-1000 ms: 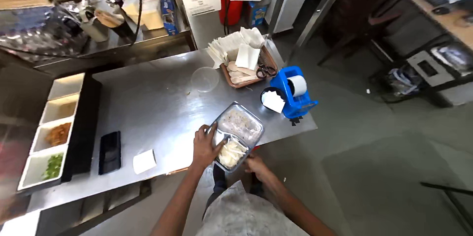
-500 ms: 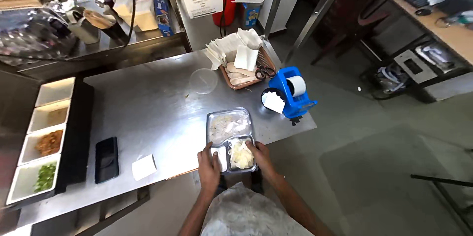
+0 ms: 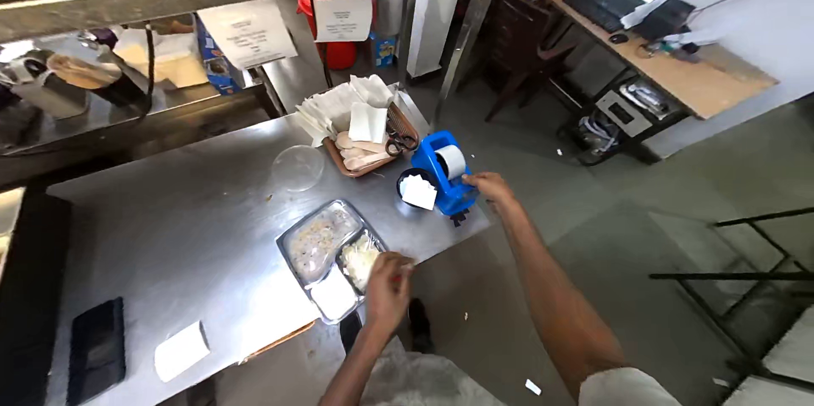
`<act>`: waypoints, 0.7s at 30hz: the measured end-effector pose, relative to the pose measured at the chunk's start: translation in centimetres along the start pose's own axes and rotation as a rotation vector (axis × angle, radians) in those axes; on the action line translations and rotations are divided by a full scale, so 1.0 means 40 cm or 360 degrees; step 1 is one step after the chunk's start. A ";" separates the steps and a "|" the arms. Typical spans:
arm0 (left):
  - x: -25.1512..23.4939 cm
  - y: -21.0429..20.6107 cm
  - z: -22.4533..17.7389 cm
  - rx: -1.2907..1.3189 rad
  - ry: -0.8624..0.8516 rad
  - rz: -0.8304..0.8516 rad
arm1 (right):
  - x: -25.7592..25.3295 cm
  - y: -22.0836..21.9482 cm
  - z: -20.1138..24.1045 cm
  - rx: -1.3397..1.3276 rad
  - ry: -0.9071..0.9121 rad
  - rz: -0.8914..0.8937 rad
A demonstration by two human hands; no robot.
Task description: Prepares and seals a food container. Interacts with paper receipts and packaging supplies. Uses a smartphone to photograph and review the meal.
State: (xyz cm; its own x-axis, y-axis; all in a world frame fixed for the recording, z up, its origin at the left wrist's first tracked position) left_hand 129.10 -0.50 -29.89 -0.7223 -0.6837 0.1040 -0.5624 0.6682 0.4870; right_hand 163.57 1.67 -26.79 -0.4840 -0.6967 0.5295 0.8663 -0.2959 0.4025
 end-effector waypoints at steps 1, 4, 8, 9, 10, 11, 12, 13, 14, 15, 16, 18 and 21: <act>-0.061 -0.048 -0.023 0.0165 -0.0055 0.0193 | -0.016 0.015 0.005 -0.0034 -0.0002 0.0050; -0.205 -0.175 -0.051 0.0544 0.0038 0.0461 | -0.051 0.024 -0.007 0.0163 0.0010 0.0067; -0.314 -0.263 -0.060 0.1075 0.0252 0.0448 | 0.015 0.026 0.023 -0.0021 0.0061 0.0118; -0.328 -0.274 -0.062 0.1226 0.0241 0.0440 | 0.096 0.043 0.041 -0.0127 0.0172 0.0107; -0.339 -0.283 -0.063 0.1353 0.0206 0.0462 | 0.196 0.062 0.041 -0.0176 0.0280 0.0137; -0.345 -0.288 -0.067 0.1439 0.0172 0.0499 | 0.290 0.076 0.004 -0.0183 0.0352 0.0170; -0.351 -0.290 -0.077 0.1485 0.0135 0.0557 | 0.362 0.083 -0.066 -0.0220 0.0349 0.0178; -0.362 -0.293 -0.096 0.1504 0.0106 0.0603 | 0.404 0.082 -0.147 -0.0276 0.0260 0.0175; -0.372 -0.296 -0.116 0.1498 0.0105 0.0629 | 0.421 0.071 -0.223 -0.0353 0.0100 0.0189; -0.374 -0.295 -0.136 0.1464 0.0152 0.0602 | 0.426 0.050 -0.286 -0.0484 -0.0080 0.0203; -0.378 -0.294 -0.151 0.1361 0.0212 0.0506 | 0.416 0.030 -0.329 -0.0635 -0.0228 0.0229; -0.372 -0.279 -0.168 0.0827 0.0290 0.0347 | 0.376 -0.008 -0.386 -0.1002 -0.0383 0.0263; -0.307 -0.234 -0.192 -0.0011 0.0531 0.0409 | 0.404 -0.092 -0.418 -0.1293 -0.0406 0.0383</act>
Point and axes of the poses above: each hand's wrist, its own x-axis away from the middle knuckle, its own y-axis out of the back of the hand, z = x × y, the point moved 4 cm from there along -x, towards the middle knuckle, and after that the axes turned 14 degrees about z, right-handed, at the moved point
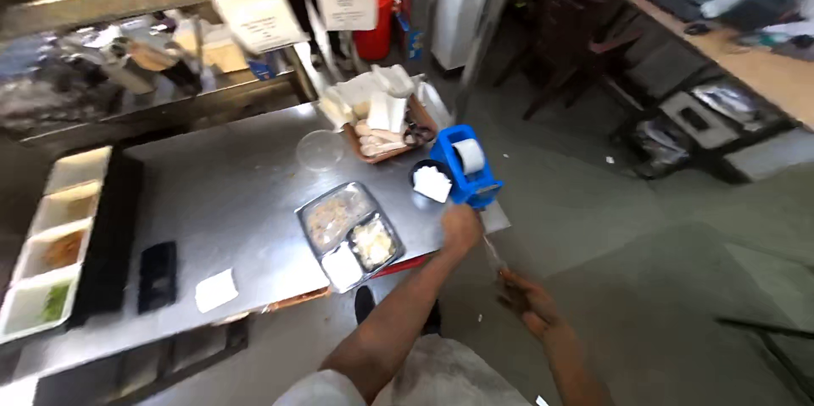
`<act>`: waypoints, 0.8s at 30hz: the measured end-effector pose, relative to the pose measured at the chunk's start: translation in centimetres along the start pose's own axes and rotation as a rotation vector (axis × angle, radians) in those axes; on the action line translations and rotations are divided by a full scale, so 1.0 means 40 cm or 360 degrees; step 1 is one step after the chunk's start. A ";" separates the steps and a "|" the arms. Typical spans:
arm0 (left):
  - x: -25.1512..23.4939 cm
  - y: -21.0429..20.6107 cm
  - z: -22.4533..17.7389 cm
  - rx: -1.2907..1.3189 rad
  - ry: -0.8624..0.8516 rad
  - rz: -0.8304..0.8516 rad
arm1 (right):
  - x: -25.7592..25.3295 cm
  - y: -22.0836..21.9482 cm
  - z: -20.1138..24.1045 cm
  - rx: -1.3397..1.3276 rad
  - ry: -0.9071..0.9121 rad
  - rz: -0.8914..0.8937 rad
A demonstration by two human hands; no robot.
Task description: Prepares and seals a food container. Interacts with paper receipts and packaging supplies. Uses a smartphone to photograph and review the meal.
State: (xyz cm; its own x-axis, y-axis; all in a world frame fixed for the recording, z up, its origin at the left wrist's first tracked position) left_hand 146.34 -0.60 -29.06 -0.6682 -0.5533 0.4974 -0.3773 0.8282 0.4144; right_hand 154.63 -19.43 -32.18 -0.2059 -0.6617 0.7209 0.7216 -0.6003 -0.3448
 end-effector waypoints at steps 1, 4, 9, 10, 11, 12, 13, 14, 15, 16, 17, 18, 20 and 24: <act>0.029 -0.005 0.038 -0.0065 0.0092 0.0046 | 0.020 -0.019 -0.043 0.0082 0.0015 0.0062; 0.138 0.064 0.140 0.0015 -0.0046 -0.0113 | 0.037 -0.098 -0.138 0.0391 0.0121 0.0245; 0.260 0.329 0.405 -0.0549 -0.0226 -0.0884 | -0.069 -0.395 -0.223 0.0586 0.0200 0.0526; 0.244 0.365 0.474 -0.0700 -0.0084 -0.0945 | -0.114 -0.432 -0.238 0.0579 0.0163 0.0520; 0.227 0.388 0.526 -0.0826 0.0041 -0.0965 | -0.155 -0.445 -0.260 0.0572 0.0098 0.0494; 0.216 0.397 0.552 -0.0900 0.0116 -0.0943 | -0.181 -0.441 -0.281 0.0565 0.0016 0.0477; 0.210 0.397 0.554 -0.0955 0.0128 -0.0894 | -0.192 -0.432 -0.291 0.0583 -0.0043 0.0500; 0.209 0.388 0.544 -0.0990 0.0104 -0.0821 | -0.194 -0.420 -0.293 0.0625 -0.0081 0.0528; 0.212 0.366 0.538 -0.1010 0.0088 -0.0749 | -0.189 -0.402 -0.298 0.0685 -0.0130 0.0543; 0.219 0.337 0.536 -0.1023 0.0067 -0.0717 | -0.182 -0.385 -0.306 0.0752 -0.0185 0.0533; 0.225 0.307 0.532 -0.1015 0.0044 -0.0718 | -0.181 -0.373 -0.310 0.0815 -0.0207 0.0497; 0.232 0.280 0.524 -0.0993 0.0027 -0.0734 | -0.187 -0.367 -0.312 0.0866 -0.0186 0.0427; 0.246 0.247 0.506 -0.0956 0.0030 -0.0755 | -0.209 -0.373 -0.312 0.0836 -0.0179 0.0259; 0.256 0.242 0.511 -0.0991 0.0156 -0.0772 | -0.176 -0.410 -0.309 -0.0149 -0.0296 0.0321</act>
Point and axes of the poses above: each hand's wrist, its own x-axis away from the middle knuckle, its own y-axis out of the back of the hand, z = x × y, the point moved 4 cm from there along -x, towards the middle knuckle, and after that the axes turned 14 degrees about z, right-handed, at the moved point
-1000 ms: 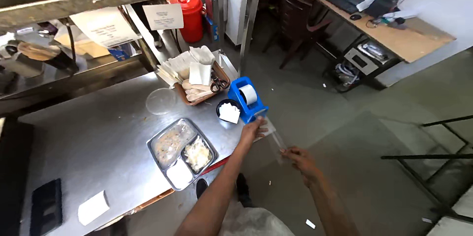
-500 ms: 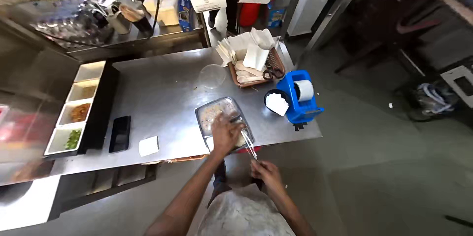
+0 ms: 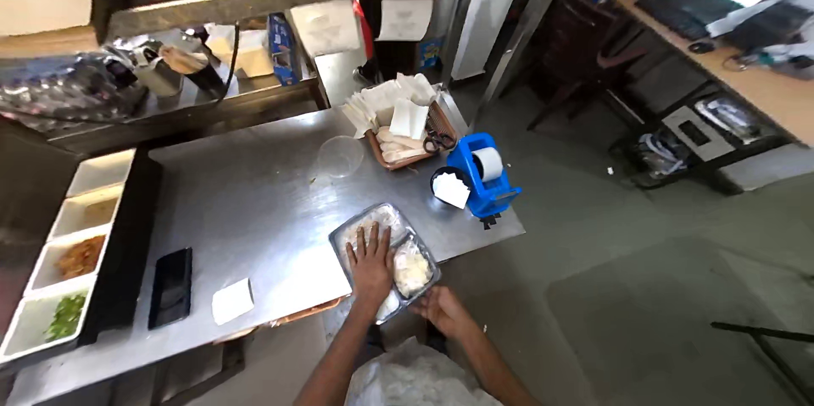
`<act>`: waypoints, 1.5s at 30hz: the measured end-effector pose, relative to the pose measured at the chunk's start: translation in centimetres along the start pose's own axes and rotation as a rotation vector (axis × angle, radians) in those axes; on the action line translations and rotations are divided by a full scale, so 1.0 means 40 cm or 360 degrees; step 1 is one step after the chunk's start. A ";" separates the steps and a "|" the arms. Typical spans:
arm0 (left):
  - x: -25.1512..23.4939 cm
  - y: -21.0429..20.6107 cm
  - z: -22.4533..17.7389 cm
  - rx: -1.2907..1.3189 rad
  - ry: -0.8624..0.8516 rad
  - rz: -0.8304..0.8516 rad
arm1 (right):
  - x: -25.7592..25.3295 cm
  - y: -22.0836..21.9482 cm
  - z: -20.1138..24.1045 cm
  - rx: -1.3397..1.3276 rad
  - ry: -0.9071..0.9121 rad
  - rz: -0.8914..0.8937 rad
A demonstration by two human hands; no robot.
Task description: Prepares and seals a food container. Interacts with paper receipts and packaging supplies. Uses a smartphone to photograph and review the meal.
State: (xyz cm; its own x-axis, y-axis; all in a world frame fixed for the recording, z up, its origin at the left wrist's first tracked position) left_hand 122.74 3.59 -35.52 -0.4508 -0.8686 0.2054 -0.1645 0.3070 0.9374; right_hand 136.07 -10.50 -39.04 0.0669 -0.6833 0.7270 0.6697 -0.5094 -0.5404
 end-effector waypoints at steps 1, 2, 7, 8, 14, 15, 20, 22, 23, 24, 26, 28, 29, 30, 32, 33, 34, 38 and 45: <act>-0.004 -0.001 0.016 -0.0016 0.0012 -0.0031 | 0.022 0.002 0.006 -0.0075 0.0019 0.0108; -0.005 -0.001 0.035 -0.0028 0.0021 -0.0065 | 0.056 0.009 0.027 0.0047 0.0113 0.0143; -0.021 0.053 0.079 0.0046 0.0103 -0.0317 | 0.240 0.080 0.486 0.1652 0.1468 -0.0941; -0.019 0.079 0.053 0.0105 0.0054 -0.0383 | 0.241 0.100 0.582 0.1852 0.1386 -0.1185; -0.023 0.064 -0.295 0.0894 -0.0683 0.0260 | 0.040 0.177 0.827 0.1560 0.0589 -0.0583; -0.041 0.028 -0.344 0.1207 -0.0664 0.0470 | 0.098 0.143 0.823 0.1470 0.0649 -0.0498; -0.165 -0.069 -0.560 0.2250 -0.0444 0.1246 | 0.423 0.237 0.582 0.1288 0.0907 -0.0271; -0.221 -0.075 -0.630 0.2405 -0.0383 0.1273 | 0.413 0.336 0.484 0.1105 0.0702 -0.0348; -0.243 -0.078 -0.649 0.2333 -0.0351 0.1171 | 0.385 0.375 0.450 0.0982 0.0563 -0.0327; -0.263 -0.077 -0.664 0.2123 -0.0320 0.0993 | 0.350 0.408 0.432 0.0851 0.0464 -0.0298; -0.261 -0.043 -0.673 0.1292 -0.0205 0.0798 | 0.287 0.453 0.405 0.0654 0.0336 -0.0251; -0.191 -0.017 -0.654 0.0643 -0.0037 0.0957 | 0.254 0.478 0.356 0.0717 0.0229 -0.0231; -0.139 -0.025 -0.614 0.0592 0.0016 0.0996 | 0.257 0.476 0.312 0.0793 0.0167 -0.0205; -0.085 -0.018 -0.565 0.0620 0.0010 0.0928 | 0.265 0.462 0.272 0.0887 0.0149 -0.0144; -0.009 0.053 -0.459 0.0800 -0.0127 0.0535 | 0.263 0.390 0.228 0.1022 0.0260 0.0080; 0.036 0.089 -0.392 0.0858 -0.0180 0.0315 | 0.269 0.328 0.195 0.1070 0.0331 0.0210; 0.070 0.122 -0.312 0.0872 -0.0198 0.0090 | 0.267 0.243 0.167 0.1127 0.0409 0.0338; 0.121 0.178 0.063 0.0847 0.0107 -0.0347 | 0.110 -0.080 0.067 0.1375 0.0521 0.0648; 0.030 0.085 0.298 0.0428 0.0355 -0.0273 | -0.046 -0.106 -0.048 0.1333 0.0093 0.0487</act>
State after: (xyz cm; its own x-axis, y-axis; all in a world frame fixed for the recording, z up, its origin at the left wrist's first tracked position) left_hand 111.19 8.24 -35.43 -0.2000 -0.9703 0.1361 -0.4582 0.2154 0.8624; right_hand 131.70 -8.07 -38.90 0.3088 -0.7639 0.5666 0.9508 0.2330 -0.2041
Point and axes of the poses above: each hand's wrist, its own x-axis away from the middle knuckle, its own y-axis out of the back of the hand, z = x × y, the point moved 4 cm from there along -x, towards the middle knuckle, and after that the axes turned 14 degrees about z, right-handed, at the moved point
